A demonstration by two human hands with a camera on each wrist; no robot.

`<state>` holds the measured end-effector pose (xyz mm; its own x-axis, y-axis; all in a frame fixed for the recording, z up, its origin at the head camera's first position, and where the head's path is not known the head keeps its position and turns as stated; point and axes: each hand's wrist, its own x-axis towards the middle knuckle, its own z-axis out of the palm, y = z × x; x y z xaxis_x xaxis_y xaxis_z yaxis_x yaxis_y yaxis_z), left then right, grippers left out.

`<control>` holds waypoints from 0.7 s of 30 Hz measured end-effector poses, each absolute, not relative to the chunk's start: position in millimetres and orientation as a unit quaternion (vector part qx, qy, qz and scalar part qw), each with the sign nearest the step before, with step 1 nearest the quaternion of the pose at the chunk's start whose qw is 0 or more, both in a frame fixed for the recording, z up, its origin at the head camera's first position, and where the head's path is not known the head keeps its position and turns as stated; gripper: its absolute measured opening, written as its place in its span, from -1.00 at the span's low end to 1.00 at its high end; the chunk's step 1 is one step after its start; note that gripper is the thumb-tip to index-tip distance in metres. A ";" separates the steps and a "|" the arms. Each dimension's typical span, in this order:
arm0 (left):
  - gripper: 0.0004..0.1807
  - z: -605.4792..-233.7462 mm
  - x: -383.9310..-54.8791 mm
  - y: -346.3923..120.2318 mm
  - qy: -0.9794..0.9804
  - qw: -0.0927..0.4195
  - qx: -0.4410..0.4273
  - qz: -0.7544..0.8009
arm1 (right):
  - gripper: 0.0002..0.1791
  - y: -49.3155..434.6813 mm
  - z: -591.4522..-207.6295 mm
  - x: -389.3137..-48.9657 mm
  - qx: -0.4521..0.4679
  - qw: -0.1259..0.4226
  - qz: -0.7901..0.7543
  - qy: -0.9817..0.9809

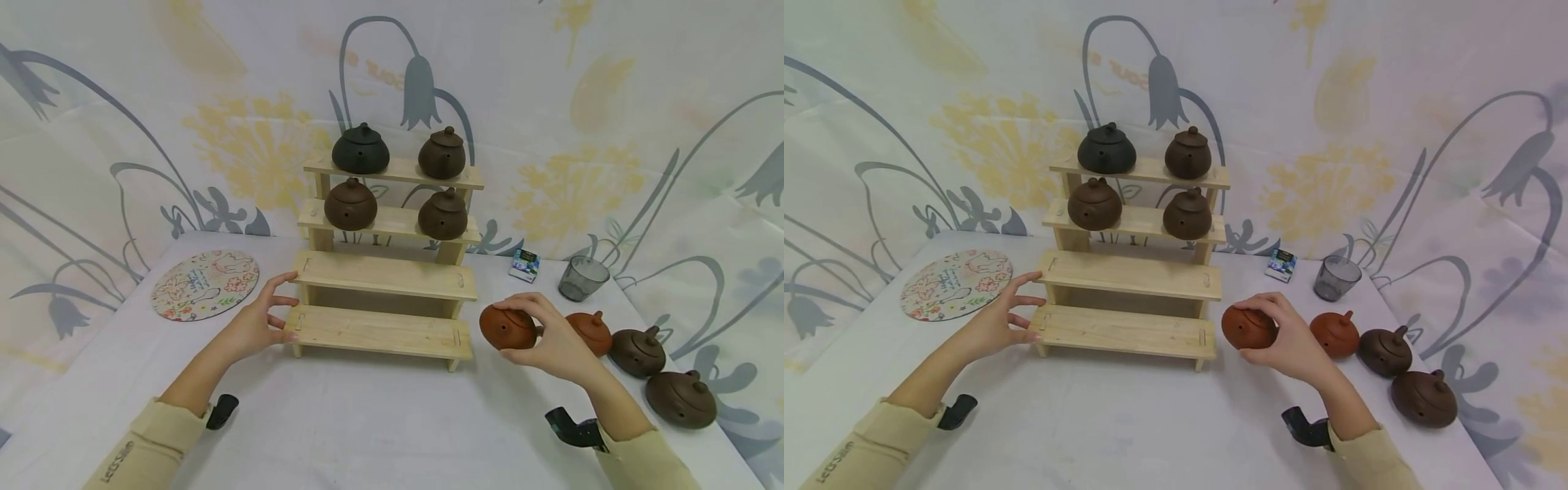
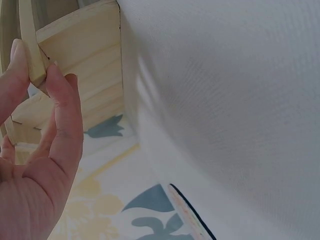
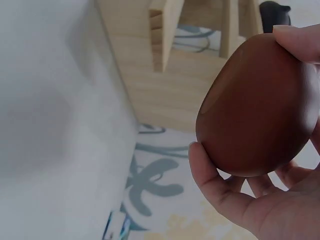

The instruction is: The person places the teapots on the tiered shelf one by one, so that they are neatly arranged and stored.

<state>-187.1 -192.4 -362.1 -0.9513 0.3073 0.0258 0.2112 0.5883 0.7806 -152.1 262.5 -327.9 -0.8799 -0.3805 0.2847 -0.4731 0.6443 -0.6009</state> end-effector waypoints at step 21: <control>0.12 -362.5 -187.4 -192.7 0.889 0.060 0.136 0.432 | -0.36 188.0 -302.6 -190.3 0.310 0.043 0.409 -0.857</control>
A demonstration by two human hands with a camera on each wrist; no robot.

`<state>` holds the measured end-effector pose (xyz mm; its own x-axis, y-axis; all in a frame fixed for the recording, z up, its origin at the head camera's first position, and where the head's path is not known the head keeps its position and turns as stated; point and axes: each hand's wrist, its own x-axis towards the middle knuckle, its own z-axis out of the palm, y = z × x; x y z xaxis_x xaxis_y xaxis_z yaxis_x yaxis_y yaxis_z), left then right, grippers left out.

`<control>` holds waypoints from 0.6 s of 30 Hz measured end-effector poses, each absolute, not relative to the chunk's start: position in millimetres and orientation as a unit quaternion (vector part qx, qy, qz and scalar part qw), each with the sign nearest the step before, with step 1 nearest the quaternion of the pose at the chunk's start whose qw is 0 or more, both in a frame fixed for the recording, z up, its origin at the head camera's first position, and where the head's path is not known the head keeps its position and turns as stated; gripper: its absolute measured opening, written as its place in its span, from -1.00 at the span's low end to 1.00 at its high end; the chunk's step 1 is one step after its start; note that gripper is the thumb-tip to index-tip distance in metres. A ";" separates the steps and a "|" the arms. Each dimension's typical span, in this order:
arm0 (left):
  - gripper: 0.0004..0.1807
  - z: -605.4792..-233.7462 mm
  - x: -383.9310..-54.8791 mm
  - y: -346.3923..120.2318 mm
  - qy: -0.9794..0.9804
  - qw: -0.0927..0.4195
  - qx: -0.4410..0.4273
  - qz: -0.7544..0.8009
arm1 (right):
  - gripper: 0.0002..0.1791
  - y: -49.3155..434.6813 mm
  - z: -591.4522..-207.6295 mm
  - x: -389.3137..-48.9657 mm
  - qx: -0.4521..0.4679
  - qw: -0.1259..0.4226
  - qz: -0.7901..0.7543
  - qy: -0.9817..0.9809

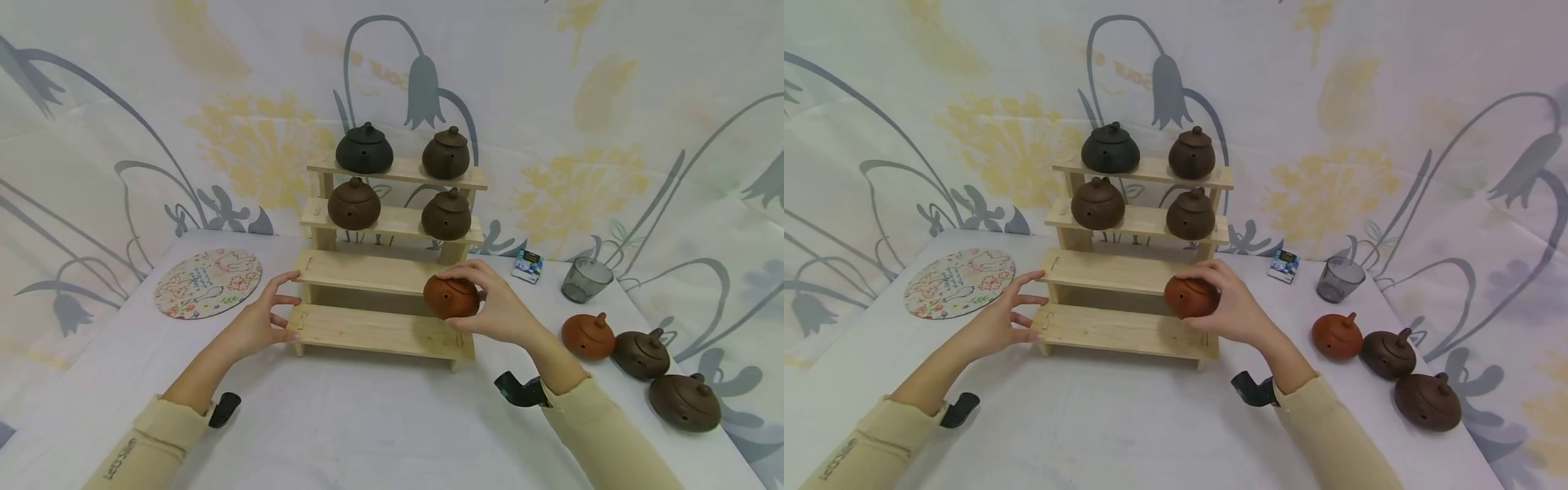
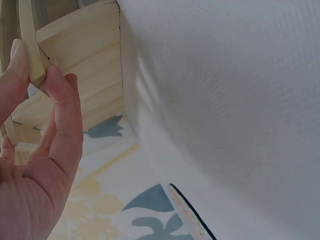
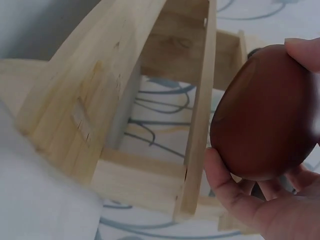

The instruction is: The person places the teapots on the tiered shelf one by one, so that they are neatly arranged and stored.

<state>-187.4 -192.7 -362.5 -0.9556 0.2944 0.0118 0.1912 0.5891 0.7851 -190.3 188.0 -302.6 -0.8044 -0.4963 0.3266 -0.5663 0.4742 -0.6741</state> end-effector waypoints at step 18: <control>0.12 -362.4 -187.2 -192.8 0.889 0.059 0.135 0.434 | -0.37 109.2 -301.2 -236.6 0.375 0.009 0.432 -0.820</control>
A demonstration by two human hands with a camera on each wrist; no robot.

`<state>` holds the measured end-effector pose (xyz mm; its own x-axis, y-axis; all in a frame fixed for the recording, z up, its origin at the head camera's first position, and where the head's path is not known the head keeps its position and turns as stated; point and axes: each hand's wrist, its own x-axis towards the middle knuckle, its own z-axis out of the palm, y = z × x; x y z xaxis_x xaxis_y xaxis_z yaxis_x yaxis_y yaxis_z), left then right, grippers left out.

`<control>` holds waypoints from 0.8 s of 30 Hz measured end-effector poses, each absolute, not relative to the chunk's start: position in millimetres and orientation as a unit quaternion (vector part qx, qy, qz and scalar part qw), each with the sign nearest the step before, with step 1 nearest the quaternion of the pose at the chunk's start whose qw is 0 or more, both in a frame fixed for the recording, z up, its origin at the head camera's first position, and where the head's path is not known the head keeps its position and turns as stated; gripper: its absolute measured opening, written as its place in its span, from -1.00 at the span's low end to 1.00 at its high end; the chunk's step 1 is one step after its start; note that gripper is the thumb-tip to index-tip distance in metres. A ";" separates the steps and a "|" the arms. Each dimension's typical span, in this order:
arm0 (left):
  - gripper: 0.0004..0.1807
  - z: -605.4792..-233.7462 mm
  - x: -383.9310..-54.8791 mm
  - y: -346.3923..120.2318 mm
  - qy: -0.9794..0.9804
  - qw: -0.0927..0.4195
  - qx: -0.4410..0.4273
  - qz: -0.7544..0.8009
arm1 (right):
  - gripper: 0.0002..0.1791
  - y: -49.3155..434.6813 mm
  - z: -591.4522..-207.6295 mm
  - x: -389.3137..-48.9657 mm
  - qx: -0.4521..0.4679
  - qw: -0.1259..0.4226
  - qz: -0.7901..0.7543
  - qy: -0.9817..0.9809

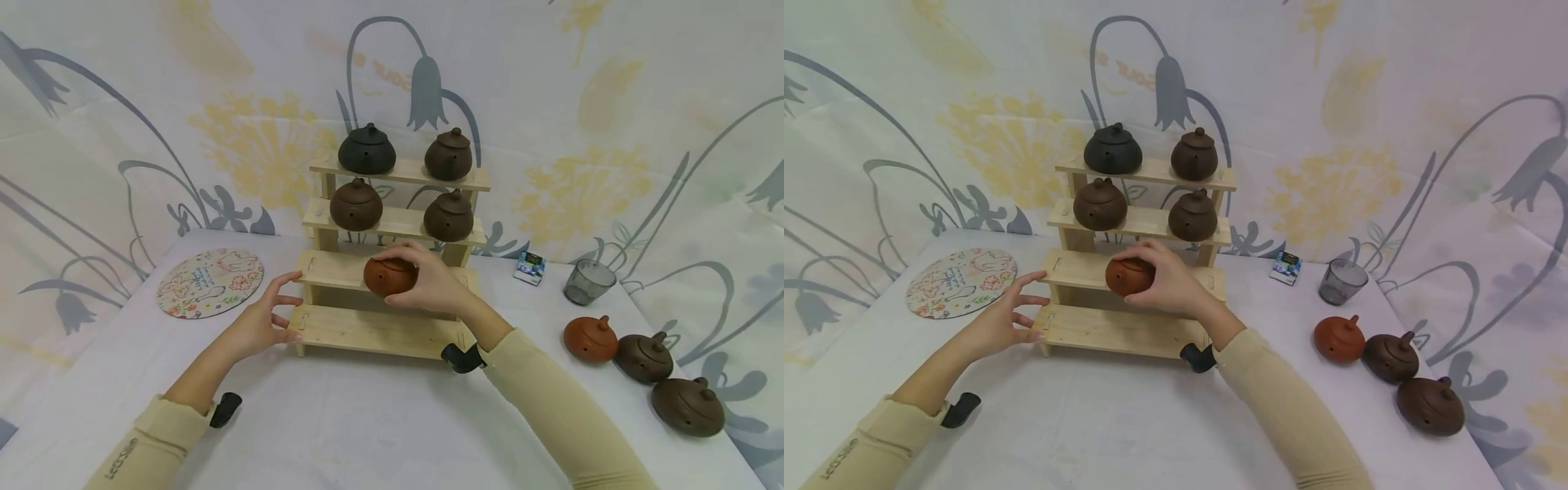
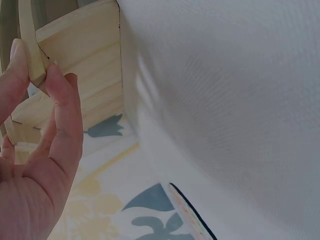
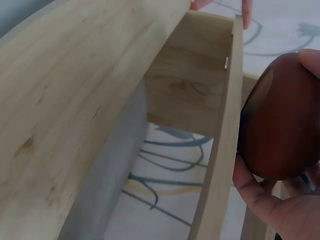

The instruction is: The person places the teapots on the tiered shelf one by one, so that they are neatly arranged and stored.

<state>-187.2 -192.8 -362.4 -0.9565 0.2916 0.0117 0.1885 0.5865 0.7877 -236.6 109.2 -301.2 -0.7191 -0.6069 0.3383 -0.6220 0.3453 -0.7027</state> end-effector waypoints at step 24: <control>0.12 -362.5 -188.5 -192.1 0.884 0.069 0.132 0.443 | -0.42 55.7 -304.8 -262.3 0.489 -0.003 0.373 -0.789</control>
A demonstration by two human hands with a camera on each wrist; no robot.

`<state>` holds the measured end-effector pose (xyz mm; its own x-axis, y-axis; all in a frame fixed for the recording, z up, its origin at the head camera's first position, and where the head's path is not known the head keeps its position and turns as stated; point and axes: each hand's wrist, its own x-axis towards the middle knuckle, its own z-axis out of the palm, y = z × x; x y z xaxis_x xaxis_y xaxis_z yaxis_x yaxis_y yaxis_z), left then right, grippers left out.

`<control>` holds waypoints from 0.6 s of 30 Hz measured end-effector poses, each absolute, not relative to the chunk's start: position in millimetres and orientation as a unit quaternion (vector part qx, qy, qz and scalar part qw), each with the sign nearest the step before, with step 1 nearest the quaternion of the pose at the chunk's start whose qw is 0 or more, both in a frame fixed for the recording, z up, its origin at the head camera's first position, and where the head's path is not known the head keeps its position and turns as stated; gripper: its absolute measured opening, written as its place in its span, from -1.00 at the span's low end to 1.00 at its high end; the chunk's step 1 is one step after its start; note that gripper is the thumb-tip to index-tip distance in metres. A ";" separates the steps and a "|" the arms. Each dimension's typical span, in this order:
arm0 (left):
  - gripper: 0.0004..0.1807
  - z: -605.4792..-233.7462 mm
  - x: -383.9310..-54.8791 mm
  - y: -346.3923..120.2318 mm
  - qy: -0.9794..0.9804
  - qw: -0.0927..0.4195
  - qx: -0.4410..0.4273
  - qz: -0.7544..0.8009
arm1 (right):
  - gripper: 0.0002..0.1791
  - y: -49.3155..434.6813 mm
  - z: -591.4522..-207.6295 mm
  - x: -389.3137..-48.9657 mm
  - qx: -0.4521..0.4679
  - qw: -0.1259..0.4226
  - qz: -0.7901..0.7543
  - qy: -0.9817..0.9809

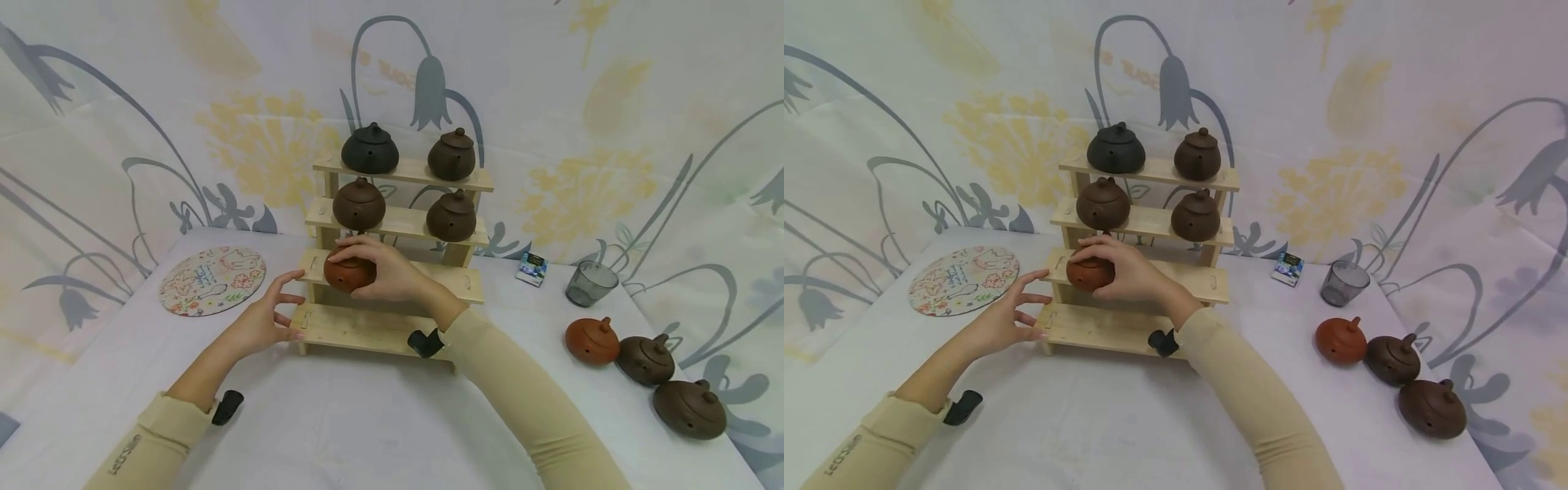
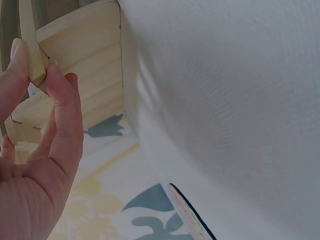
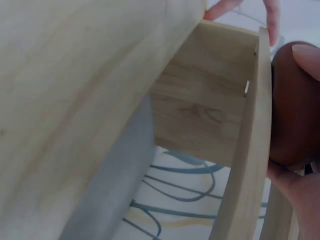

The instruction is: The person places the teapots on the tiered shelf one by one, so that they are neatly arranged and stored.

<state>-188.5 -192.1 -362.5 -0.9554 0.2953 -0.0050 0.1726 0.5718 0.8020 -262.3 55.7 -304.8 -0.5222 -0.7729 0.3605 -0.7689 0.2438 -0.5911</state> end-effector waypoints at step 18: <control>0.11 -362.0 -187.9 -192.6 0.889 0.074 0.123 0.436 | -0.47 71.7 -306.9 -250.3 -0.468 -0.043 -0.388 0.793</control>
<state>-187.9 -192.6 -362.0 -0.9588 0.2832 -0.0238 0.1546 0.5900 0.7925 -250.3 71.7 -306.9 -0.5586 -0.7082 0.4318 -0.7755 0.2612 -0.5748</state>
